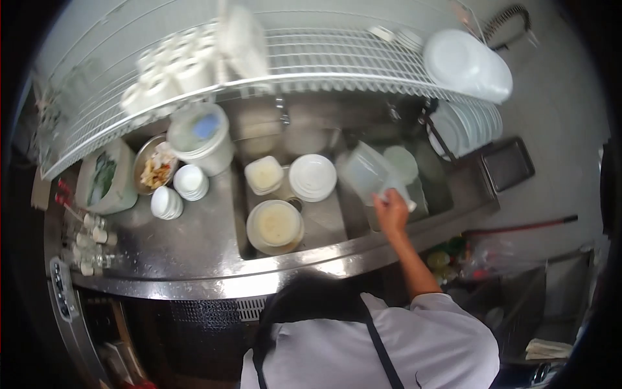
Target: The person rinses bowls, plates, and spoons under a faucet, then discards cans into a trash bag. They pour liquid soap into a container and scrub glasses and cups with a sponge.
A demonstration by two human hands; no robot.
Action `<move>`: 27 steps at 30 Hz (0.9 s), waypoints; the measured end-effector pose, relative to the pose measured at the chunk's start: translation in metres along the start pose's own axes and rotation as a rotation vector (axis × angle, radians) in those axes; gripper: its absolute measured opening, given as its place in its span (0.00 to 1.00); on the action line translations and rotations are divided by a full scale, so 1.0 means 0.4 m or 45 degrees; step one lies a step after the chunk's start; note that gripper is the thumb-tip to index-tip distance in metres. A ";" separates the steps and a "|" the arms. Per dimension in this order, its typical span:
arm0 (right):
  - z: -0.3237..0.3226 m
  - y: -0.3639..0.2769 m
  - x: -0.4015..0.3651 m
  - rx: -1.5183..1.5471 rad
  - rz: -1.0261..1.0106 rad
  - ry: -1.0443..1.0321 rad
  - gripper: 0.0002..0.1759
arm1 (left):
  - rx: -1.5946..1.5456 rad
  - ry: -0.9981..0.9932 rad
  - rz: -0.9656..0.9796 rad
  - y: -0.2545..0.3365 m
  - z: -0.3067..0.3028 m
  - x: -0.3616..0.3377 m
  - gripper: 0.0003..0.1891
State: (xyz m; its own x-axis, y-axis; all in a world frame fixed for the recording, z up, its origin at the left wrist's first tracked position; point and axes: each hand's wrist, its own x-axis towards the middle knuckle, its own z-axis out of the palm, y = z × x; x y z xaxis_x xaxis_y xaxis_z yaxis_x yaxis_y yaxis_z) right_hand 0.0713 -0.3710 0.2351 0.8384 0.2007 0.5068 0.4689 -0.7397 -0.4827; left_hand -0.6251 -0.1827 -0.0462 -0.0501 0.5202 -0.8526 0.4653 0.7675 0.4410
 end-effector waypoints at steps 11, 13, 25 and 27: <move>-0.041 0.510 -0.039 -0.374 0.064 -0.481 0.18 | -0.064 0.115 0.869 0.350 -0.065 0.043 0.11; 0.016 0.490 -0.039 -0.269 0.076 -0.519 0.17 | -0.028 0.181 0.858 0.360 -0.027 0.008 0.07; 0.158 0.597 -0.004 1.175 1.259 -0.244 0.07 | -0.941 0.166 -0.155 -0.383 0.095 -0.279 0.12; 0.116 0.560 -0.009 1.153 1.253 -0.152 0.05 | -1.047 0.331 -0.259 -0.480 0.133 -0.350 0.16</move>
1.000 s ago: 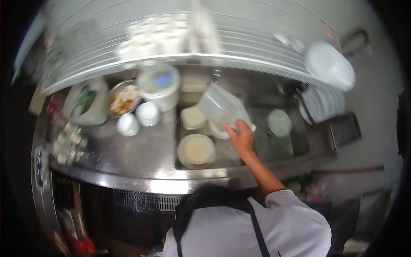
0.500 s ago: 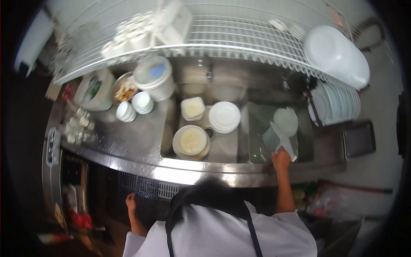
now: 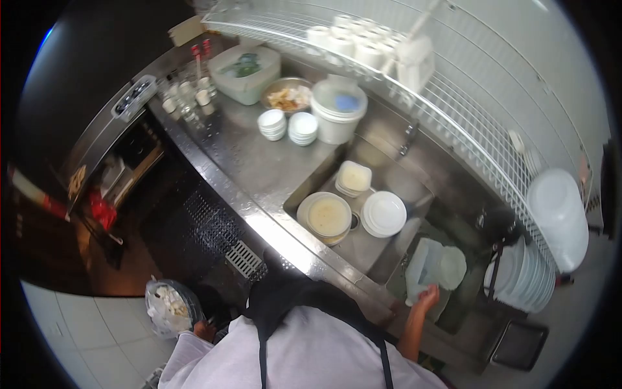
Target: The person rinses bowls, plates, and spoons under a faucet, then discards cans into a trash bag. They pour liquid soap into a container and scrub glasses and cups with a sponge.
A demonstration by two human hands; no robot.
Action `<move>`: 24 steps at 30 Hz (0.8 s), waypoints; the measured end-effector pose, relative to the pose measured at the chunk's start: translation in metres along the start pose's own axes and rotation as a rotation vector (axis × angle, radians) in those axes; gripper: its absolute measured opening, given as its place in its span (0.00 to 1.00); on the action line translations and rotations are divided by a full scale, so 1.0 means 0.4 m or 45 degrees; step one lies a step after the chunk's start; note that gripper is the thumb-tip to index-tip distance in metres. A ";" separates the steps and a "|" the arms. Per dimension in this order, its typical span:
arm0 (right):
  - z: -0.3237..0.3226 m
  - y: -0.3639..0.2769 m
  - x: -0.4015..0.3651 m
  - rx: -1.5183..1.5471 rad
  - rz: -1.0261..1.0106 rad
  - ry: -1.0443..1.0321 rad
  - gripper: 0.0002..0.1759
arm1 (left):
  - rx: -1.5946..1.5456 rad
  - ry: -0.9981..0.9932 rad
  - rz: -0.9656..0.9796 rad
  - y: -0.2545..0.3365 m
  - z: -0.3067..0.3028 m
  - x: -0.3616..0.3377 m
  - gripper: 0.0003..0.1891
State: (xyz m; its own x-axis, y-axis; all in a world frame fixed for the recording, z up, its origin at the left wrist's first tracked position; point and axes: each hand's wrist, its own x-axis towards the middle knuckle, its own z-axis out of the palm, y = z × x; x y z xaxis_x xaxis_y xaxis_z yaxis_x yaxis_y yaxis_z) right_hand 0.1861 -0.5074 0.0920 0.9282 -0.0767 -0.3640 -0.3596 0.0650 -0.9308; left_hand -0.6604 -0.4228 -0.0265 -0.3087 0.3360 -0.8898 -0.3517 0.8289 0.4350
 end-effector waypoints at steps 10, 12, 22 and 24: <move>0.321 -0.192 -0.150 -0.034 -0.249 -0.497 0.06 | 0.210 0.036 0.306 0.082 0.066 0.085 0.12; 0.448 -0.249 -0.215 -0.032 -0.211 -0.618 0.06 | 0.238 0.025 0.396 0.094 0.097 0.075 0.10; 0.996 -0.412 -0.410 -0.080 -0.435 -0.859 0.16 | 0.294 -0.170 0.283 0.029 0.082 0.124 0.12; 1.064 -0.405 -0.392 -0.076 -0.493 -0.906 0.18 | 0.265 -0.191 0.242 0.000 0.050 0.126 0.13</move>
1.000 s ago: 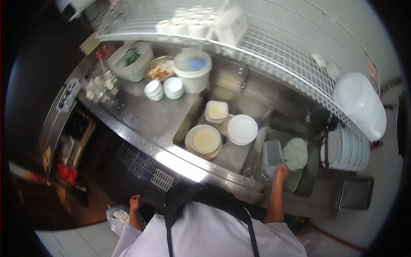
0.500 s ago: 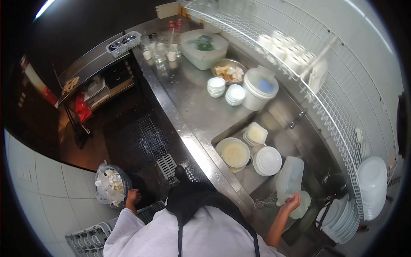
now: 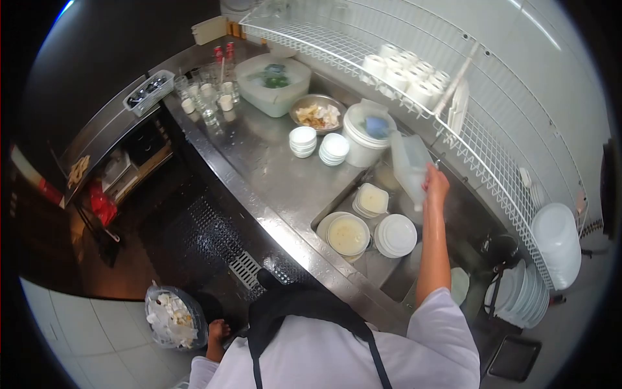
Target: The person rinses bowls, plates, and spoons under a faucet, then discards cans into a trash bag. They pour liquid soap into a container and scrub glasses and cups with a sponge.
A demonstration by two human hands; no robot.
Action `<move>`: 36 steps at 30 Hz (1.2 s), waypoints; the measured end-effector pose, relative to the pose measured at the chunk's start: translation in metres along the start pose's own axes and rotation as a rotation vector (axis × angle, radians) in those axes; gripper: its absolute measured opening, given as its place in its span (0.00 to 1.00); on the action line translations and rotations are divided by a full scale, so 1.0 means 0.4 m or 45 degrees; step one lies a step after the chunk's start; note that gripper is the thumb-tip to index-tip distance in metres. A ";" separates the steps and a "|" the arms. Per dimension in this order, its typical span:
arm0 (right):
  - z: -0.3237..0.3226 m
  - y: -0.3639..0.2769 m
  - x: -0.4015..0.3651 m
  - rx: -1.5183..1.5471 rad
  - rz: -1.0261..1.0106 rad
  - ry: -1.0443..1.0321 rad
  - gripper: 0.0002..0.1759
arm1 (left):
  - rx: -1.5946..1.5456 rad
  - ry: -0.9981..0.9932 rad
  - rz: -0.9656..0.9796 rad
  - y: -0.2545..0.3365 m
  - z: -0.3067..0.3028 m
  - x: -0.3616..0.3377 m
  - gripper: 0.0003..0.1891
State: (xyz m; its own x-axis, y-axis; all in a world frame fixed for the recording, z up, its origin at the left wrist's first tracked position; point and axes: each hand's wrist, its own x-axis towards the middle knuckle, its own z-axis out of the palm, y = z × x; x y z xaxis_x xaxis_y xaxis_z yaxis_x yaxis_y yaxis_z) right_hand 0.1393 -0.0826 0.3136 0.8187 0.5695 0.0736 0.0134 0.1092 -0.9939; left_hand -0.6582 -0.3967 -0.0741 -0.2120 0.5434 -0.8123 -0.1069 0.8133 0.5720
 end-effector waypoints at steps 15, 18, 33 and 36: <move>-0.243 0.092 -0.252 0.544 0.077 0.334 0.08 | 0.305 -0.147 -0.142 0.244 0.152 0.066 0.08; -0.424 0.133 -0.366 0.319 0.036 0.560 0.14 | 0.424 -0.209 -0.063 0.327 0.212 0.086 0.09; -0.923 0.510 -0.581 -2.042 0.244 0.327 0.20 | 0.421 -0.501 0.512 0.377 0.214 0.079 0.17; -0.958 0.665 -0.523 -2.140 0.180 0.114 0.23 | 0.450 -0.141 0.489 0.295 0.172 0.140 0.11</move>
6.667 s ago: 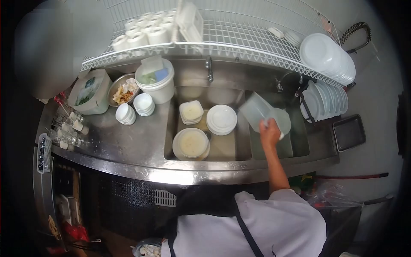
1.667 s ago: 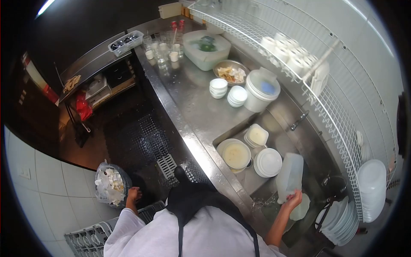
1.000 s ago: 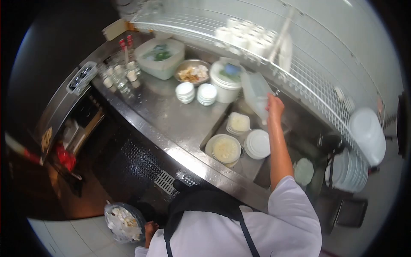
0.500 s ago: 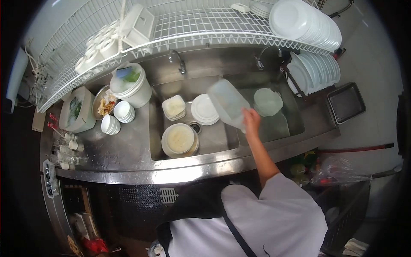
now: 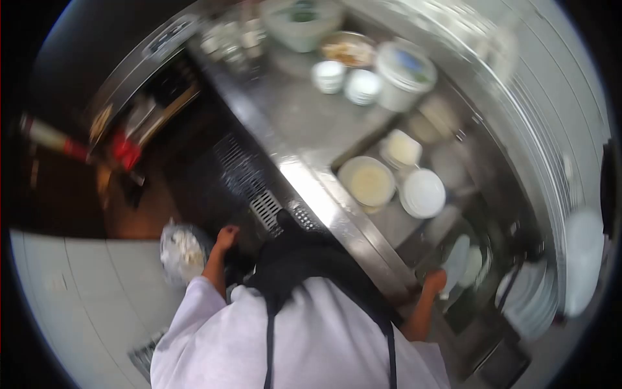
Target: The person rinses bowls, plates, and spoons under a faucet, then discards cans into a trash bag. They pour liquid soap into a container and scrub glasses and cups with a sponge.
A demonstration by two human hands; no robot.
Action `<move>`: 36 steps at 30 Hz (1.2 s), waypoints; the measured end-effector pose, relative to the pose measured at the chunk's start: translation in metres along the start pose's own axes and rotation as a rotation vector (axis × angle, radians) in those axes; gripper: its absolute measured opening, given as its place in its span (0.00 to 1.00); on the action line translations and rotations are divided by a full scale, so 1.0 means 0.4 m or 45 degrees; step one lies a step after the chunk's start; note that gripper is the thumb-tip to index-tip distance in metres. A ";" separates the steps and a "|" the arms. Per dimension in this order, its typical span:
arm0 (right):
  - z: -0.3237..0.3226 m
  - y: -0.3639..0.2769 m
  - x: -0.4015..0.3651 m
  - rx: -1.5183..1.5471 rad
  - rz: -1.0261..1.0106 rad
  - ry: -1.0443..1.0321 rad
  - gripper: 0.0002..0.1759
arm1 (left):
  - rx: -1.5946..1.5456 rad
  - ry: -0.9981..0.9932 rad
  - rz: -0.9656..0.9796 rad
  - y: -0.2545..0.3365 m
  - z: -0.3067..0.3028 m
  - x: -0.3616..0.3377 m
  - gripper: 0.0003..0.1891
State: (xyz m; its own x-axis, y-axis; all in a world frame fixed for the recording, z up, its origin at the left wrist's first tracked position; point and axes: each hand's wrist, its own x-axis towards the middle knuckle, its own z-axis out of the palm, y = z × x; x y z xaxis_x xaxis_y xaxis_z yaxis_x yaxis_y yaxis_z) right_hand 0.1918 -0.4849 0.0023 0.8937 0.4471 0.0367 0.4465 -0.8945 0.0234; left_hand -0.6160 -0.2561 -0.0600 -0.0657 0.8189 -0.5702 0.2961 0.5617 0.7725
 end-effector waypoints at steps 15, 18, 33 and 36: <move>-0.201 -0.314 0.019 1.369 0.806 0.068 0.32 | -0.263 0.235 -0.628 -0.212 -0.148 -0.069 0.10; -0.218 -0.369 -0.003 1.431 0.796 0.119 0.32 | -0.132 0.233 -0.603 -0.142 -0.252 0.028 0.12; -0.491 -0.941 -0.135 2.344 0.410 -0.171 0.32 | 0.672 0.531 0.544 0.878 -0.453 0.588 0.17; -0.539 -1.201 -0.162 2.439 0.225 -0.374 0.30 | 0.689 0.484 0.766 1.054 -0.433 0.637 0.18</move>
State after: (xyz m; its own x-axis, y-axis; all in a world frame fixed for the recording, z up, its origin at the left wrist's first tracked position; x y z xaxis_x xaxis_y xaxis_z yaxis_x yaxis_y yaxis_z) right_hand -0.0901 -0.0833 0.2041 0.8143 0.5330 -0.2297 -0.3676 0.1673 -0.9148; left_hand -0.6729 0.2096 0.1687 -0.0371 0.9949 0.0942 0.7849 -0.0293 0.6189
